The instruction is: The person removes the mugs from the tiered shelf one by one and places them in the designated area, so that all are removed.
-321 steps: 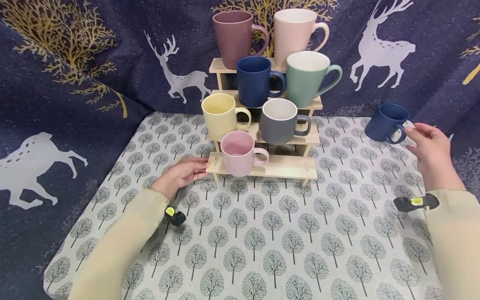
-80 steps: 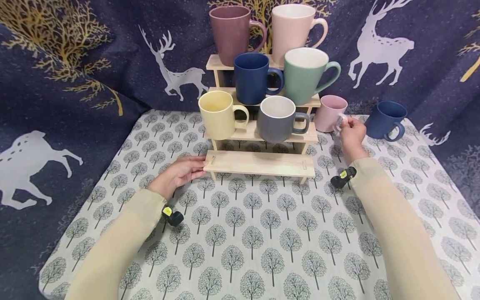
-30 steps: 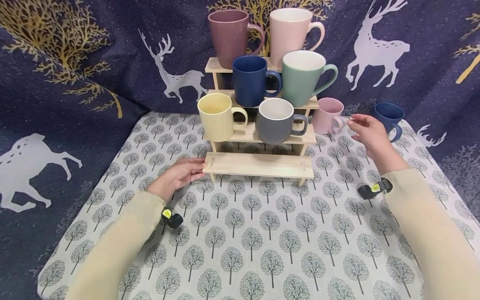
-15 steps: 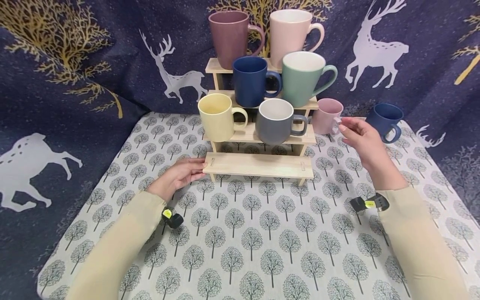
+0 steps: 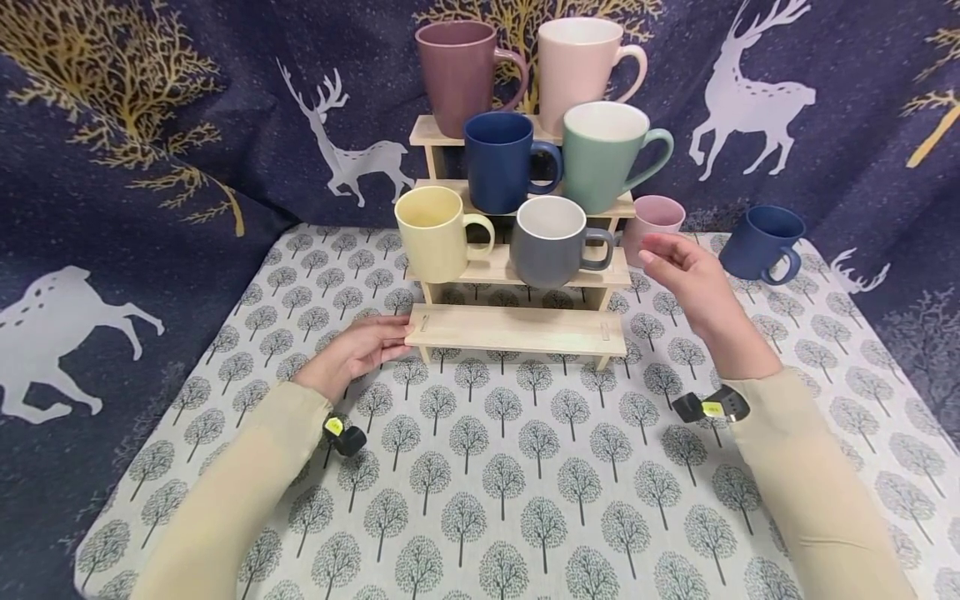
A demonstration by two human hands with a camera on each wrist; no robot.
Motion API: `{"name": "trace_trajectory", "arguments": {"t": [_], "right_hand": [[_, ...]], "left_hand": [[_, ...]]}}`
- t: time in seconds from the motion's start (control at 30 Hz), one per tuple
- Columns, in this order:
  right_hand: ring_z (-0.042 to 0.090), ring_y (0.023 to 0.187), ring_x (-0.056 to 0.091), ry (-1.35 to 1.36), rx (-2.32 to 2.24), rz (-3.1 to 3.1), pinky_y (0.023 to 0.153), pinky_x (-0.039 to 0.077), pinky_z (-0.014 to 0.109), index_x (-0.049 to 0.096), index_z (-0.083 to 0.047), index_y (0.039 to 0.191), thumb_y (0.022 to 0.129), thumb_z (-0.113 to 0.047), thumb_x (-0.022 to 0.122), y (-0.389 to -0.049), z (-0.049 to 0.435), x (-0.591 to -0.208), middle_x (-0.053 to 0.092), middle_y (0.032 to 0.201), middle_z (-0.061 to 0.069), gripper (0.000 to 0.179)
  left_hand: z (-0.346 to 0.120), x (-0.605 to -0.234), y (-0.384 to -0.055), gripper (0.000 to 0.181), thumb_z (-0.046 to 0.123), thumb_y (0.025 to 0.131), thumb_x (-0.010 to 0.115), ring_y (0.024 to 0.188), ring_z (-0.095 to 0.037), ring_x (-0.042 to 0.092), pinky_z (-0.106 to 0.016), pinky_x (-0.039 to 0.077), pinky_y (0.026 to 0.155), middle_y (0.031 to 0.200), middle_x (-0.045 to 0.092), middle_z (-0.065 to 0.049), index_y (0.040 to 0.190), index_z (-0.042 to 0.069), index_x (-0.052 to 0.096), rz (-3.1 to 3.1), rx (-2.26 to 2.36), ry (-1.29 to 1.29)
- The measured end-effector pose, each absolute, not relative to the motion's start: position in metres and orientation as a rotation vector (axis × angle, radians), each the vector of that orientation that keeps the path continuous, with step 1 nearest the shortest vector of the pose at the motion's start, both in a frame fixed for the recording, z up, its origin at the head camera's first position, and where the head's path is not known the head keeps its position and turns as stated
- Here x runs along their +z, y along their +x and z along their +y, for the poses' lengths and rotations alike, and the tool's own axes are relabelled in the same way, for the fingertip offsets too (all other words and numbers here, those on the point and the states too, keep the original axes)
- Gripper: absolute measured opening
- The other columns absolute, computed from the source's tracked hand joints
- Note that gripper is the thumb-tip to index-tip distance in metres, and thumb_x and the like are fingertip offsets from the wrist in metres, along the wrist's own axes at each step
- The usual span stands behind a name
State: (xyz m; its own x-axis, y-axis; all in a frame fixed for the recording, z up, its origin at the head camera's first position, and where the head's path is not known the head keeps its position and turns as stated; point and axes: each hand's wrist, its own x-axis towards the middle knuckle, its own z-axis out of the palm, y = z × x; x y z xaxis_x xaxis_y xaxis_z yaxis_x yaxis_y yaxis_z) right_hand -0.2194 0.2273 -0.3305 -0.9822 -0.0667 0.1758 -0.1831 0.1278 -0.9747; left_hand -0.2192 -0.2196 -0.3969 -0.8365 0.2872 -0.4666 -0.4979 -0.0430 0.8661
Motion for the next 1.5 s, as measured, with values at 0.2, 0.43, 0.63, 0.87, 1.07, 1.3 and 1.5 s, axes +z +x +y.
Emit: {"name": "trace_trajectory", "arguments": {"t": [0.2,0.43,0.63,0.87,1.07,1.3,1.5], "right_hand": [[-0.014,0.101,0.057,0.254,1.853,-2.417,0.091,0.049,-0.002,0.049,0.012,0.142,0.104,-0.011,0.058,-0.228,0.21,-0.327,0.062,0.102,-0.033,0.045],[-0.015,0.096,0.06,0.274,1.89,-2.377,0.086,0.051,-0.002,0.046,0.019,0.141,0.103,-0.006,0.059,-0.231,0.199,-0.324,0.065,0.097,-0.036,0.048],[-0.014,0.095,0.061,0.282,1.891,-2.405,0.085,0.052,-0.001,0.049,0.015,0.141,0.103,-0.009,0.06,-0.232,0.193,-0.322,0.065,0.097,-0.035,0.047],[-0.013,0.088,0.06,0.279,1.934,-2.379,0.079,0.053,0.001,0.056,0.012,0.133,0.103,-0.005,0.058,-0.235,0.185,-0.322,0.066,0.09,-0.033,0.035],[-0.01,0.078,0.06,0.239,1.938,-2.308,0.068,0.054,0.002,0.064,-0.002,0.113,0.1,-0.004,0.062,-0.235,0.18,-0.323,0.067,0.082,-0.029,0.014],[-0.011,0.07,0.059,0.172,1.816,-2.349,0.067,0.058,0.002,0.057,0.019,0.126,0.1,-0.002,0.061,-0.235,0.176,-0.324,0.062,0.079,-0.03,0.034],[-0.01,0.065,0.056,0.134,1.775,-2.331,0.063,0.055,0.001,0.06,0.016,0.122,0.1,-0.001,0.061,-0.236,0.174,-0.327,0.06,0.072,-0.033,0.028]], "left_hand": [[-0.22,-0.398,-0.219,0.06,0.0,0.104,0.05,0.08,-0.006,0.075,-0.011,0.064,0.084,0.089,0.075,0.004,0.157,-0.006,0.022,1.703,1.929,-0.215],[-0.22,-0.398,-0.219,0.06,-0.001,0.104,0.05,0.079,-0.006,0.075,-0.011,0.064,0.083,0.087,0.076,0.004,0.157,-0.006,0.021,1.689,1.939,-0.223],[-0.22,-0.397,-0.217,0.061,-0.001,0.103,0.051,0.08,-0.006,0.075,-0.011,0.064,0.085,0.088,0.076,0.004,0.157,-0.006,0.022,1.71,1.925,-0.212],[-0.22,-0.397,-0.217,0.061,-0.001,0.104,0.05,0.079,-0.006,0.075,-0.011,0.064,0.083,0.087,0.075,0.004,0.157,-0.007,0.021,1.7,1.934,-0.218],[-0.22,-0.398,-0.218,0.061,0.0,0.104,0.051,0.079,-0.007,0.075,-0.011,0.064,0.083,0.087,0.075,0.003,0.157,-0.006,0.022,1.695,1.942,-0.23],[-0.22,-0.399,-0.219,0.061,0.0,0.103,0.053,0.08,-0.007,0.075,-0.012,0.065,0.084,0.087,0.076,0.004,0.156,-0.007,0.022,1.7,1.948,-0.23],[-0.219,-0.399,-0.22,0.06,0.0,0.104,0.052,0.081,-0.007,0.075,-0.012,0.064,0.086,0.088,0.075,0.005,0.156,-0.007,0.023,1.712,1.939,-0.218]]}}
